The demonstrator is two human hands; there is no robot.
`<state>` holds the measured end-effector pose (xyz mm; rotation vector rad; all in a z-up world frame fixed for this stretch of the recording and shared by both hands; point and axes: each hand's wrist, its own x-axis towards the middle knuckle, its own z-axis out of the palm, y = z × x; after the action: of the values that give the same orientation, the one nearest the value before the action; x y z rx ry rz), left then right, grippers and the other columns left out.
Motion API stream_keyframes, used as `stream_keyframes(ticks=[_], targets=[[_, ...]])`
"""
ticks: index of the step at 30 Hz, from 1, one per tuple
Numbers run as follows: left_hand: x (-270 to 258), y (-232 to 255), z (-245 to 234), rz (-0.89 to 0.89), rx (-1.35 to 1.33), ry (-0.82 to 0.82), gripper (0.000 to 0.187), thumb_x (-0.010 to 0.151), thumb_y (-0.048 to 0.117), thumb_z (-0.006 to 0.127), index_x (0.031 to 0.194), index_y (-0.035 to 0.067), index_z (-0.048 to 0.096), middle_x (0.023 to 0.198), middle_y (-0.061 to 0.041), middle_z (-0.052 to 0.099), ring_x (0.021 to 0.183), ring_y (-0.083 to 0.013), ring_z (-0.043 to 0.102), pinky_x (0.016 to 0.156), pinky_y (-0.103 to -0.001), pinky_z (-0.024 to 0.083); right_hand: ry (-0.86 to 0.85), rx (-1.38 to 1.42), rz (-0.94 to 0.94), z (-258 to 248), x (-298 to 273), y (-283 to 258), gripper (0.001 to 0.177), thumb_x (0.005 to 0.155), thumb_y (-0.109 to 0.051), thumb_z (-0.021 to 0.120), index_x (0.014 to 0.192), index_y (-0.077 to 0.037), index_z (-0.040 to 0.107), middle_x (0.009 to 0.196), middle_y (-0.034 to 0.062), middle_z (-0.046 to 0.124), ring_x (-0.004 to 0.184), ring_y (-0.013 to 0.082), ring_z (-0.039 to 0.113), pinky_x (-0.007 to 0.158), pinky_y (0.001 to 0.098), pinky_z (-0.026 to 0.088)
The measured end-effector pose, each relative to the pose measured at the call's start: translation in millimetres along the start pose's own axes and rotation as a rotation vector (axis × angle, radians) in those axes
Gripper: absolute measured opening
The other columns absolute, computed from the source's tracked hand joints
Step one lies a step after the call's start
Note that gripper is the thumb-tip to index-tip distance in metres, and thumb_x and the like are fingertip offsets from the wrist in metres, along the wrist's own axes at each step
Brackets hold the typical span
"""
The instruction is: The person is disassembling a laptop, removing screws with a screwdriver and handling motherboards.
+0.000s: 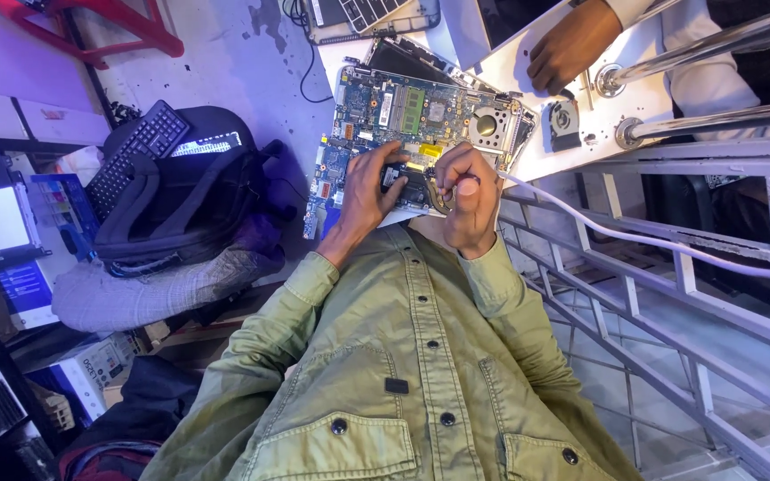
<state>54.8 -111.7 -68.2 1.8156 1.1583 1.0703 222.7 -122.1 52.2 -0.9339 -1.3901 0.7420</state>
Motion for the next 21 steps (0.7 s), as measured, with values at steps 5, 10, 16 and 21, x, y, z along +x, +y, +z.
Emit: stream_keyframes(ticks=[5,10,16,21], targets=[[1.0,1.3,1.0,-0.007,0.017,0.005,0.057,0.086,0.005,0.080,0.138,0.010,0.058,0.114,-0.003,0.076,0.120,-0.0289,0.065,0.108,-0.051,0.040,0.013,-0.049,0.034,4.7,6.2,-9.6,0.054,0.112,-0.048,0.029,0.083,-0.007,0.046,0.072,0.0079,0.045,0.062,0.0176,0.054,0.050,0.0269,0.045],[-4.6,-14.9,4.1,-0.019,0.088,-0.025,0.049,0.084,0.013,0.082,0.130,0.016,0.064,0.112,0.003,0.075,0.119,-0.0222,0.065,0.107,-0.044,0.041,-0.131,0.117,0.106,19.3,-10.2,-2.0,0.044,0.111,-0.043,0.037,0.103,-0.003,0.053,0.090,0.0102,0.050,0.077,0.0190,0.057,0.066,0.0316,0.056],[-6.4,-17.3,7.2,-0.004,0.084,0.009,0.054,0.082,0.008,0.083,0.132,0.018,0.064,0.113,0.001,0.076,0.123,-0.0245,0.063,0.108,-0.048,0.042,-0.044,-0.074,-0.047,30.5,-6.7,-22.9,0.051,0.111,-0.041,0.042,0.085,-0.001,0.059,0.073,0.0086,0.058,0.063,0.0256,0.064,0.060,0.0360,0.052],[-7.2,-14.5,7.0,-0.034,0.086,0.003,0.049,0.083,0.008,0.084,0.127,0.019,0.068,0.112,0.002,0.076,0.125,-0.0246,0.063,0.108,-0.050,0.042,-0.074,-0.006,-0.022,23.6,-10.8,21.0,0.056,0.113,-0.043,0.031,0.073,-0.008,0.050,0.059,0.0047,0.044,0.051,0.0206,0.047,0.054,0.0324,0.043]])
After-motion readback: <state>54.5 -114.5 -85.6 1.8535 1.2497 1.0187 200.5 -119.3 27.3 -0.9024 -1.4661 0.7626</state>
